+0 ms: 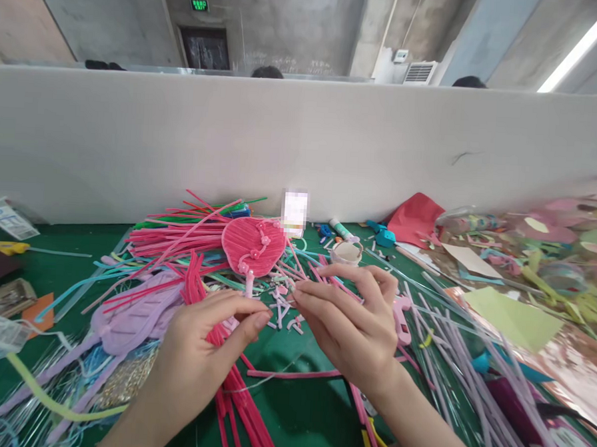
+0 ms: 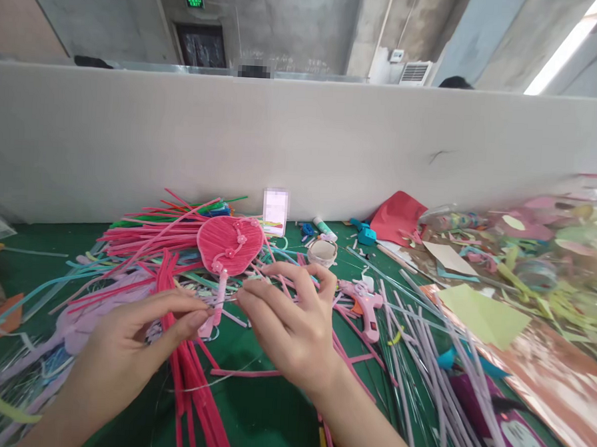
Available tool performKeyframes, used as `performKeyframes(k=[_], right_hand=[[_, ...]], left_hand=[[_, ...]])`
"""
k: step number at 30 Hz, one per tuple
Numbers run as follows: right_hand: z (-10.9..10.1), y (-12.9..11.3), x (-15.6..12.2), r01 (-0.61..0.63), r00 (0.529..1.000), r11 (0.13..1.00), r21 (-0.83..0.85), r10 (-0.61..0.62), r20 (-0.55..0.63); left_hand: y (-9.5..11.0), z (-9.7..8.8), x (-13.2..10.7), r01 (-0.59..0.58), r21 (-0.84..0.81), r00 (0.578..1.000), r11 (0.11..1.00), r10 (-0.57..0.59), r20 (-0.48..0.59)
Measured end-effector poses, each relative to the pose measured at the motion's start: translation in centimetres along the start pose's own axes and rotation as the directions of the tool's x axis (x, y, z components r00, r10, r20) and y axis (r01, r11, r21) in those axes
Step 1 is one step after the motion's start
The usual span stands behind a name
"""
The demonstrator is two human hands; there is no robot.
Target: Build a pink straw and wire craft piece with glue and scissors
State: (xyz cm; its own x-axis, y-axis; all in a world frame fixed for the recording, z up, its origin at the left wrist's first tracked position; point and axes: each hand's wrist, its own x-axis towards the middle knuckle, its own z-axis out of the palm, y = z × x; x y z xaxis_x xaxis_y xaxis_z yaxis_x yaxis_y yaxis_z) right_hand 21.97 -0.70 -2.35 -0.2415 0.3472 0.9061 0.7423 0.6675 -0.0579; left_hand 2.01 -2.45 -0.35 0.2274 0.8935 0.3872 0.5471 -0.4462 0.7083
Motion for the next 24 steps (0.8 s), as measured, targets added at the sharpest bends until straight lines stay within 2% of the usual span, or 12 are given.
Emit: performKeyframes(k=[2,4,7,9,11,13,15,17,19,21,24], right_hand=[[0.3,-0.1,-0.3,0.010,0.999,1.000,-0.029,-0.011,-0.031],[0.6,-0.1,-0.4,-0.007,1.000,0.999,-0.044,0.007,-0.004],[0.9,0.4,-0.4,-0.148,0.978,0.988,0.045,0.139,0.158],[0.7,0.9,-0.2,-0.348,0.909,0.919,0.182,0.284,0.304],[0.2,1.4,0.1,-0.573,0.783,0.755,0.319,0.391,0.483],[-0.3,1.7,0.4,-0.735,0.645,0.551,0.395,0.389,0.657],[-0.7,1.8,0.6,-0.820,0.552,0.380,0.427,0.333,0.765],[-0.9,1.7,0.8,-0.859,0.508,0.249,0.448,0.298,0.808],[-0.9,1.5,0.8,-0.881,0.472,0.167,0.442,0.285,0.834],[-0.8,1.3,0.9,-0.898,0.441,0.149,0.415,0.299,0.846],[-0.7,1.1,0.9,-0.914,0.406,0.173,0.367,0.359,0.840]], left_hand=[[0.2,0.2,-0.1,0.028,-0.034,0.999,0.999,-0.027,0.030],[0.2,0.4,0.0,0.055,-0.042,0.998,0.998,-0.054,0.026],[-0.1,0.4,0.1,0.073,-0.030,0.997,0.997,-0.073,-0.011],[-0.4,0.2,0.2,0.072,-0.029,0.997,0.997,-0.073,-0.039],[-0.5,-0.1,0.3,0.061,-0.030,0.997,0.998,-0.063,-0.054],[-0.6,-0.3,0.4,0.037,-0.013,0.998,0.999,-0.038,-0.042],[-0.7,-0.5,0.5,0.004,0.017,1.000,1.000,-0.004,-0.017],[-0.8,-0.4,0.6,-0.023,0.036,1.000,0.999,0.023,0.000],[-0.9,-0.3,0.7,-0.038,0.037,0.999,0.999,0.038,0.008],[-1.1,-0.1,0.7,-0.042,0.033,0.999,0.999,0.041,0.009],[-1.4,0.0,0.7,-0.045,0.028,0.999,0.999,0.045,-0.001]])
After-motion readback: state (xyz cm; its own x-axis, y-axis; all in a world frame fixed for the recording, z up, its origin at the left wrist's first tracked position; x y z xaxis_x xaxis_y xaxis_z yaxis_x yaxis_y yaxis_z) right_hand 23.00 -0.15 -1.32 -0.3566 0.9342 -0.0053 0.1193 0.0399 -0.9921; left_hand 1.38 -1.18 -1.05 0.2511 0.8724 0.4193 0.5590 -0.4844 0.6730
